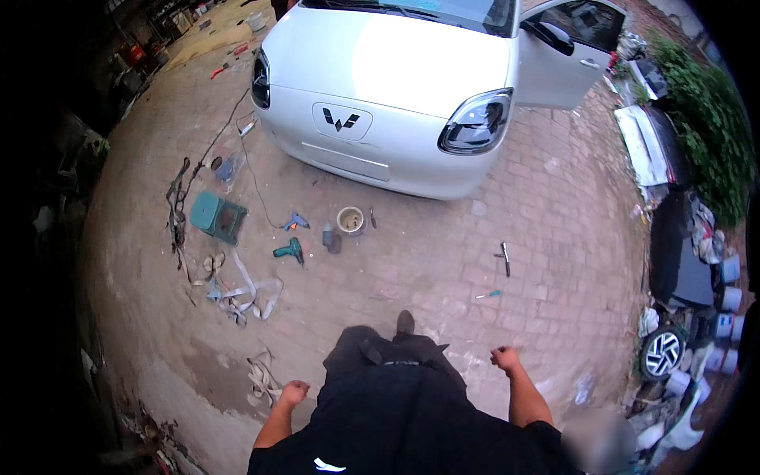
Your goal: The person removes the front bumper cover of a white car using a screwdriver, then uses a heat gun on the bumper area, and finally uses a screwdriver to work on the bumper plate. The person also closes the car hood during the process.
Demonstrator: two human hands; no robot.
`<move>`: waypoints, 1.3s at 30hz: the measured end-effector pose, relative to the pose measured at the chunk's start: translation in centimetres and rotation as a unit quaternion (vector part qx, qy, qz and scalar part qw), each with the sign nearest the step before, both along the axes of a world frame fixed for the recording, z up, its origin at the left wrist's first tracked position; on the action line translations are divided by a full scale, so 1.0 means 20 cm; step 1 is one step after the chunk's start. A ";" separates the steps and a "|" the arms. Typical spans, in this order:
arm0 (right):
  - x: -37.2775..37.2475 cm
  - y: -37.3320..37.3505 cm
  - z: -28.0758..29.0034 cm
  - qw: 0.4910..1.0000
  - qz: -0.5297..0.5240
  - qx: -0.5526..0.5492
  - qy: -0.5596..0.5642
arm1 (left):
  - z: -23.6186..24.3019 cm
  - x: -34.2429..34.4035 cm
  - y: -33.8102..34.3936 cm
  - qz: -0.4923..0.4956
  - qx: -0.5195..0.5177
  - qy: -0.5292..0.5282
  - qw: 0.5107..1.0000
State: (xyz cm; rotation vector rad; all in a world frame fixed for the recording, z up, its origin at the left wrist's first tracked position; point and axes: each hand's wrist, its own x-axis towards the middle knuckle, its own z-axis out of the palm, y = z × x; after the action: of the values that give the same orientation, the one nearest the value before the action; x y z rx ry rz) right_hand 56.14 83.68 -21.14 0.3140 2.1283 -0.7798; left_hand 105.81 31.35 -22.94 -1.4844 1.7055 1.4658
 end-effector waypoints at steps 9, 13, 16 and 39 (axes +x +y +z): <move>1.01 0.19 0.07 0.986 -0.161 -0.032 0.044 | -0.03 0.21 -0.38 -0.035 -0.154 0.152 0.976; 1.61 0.06 -0.01 0.992 -0.106 -0.064 0.030 | 0.07 0.52 -0.39 -0.061 -0.160 0.211 0.962; 2.06 0.05 -0.05 0.994 0.044 -0.094 0.022 | 0.12 0.91 -0.28 -0.085 -0.124 0.188 0.971; 3.84 0.88 -0.34 0.994 -0.076 -0.020 -0.075 | 0.27 3.22 0.71 -0.201 -0.146 0.007 0.969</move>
State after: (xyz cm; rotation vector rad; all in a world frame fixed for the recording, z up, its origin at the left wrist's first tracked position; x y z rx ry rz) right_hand 133.02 101.29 -27.86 0.5022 1.9624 -0.8579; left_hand 170.28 45.63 -17.49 -1.1637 2.1499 1.0497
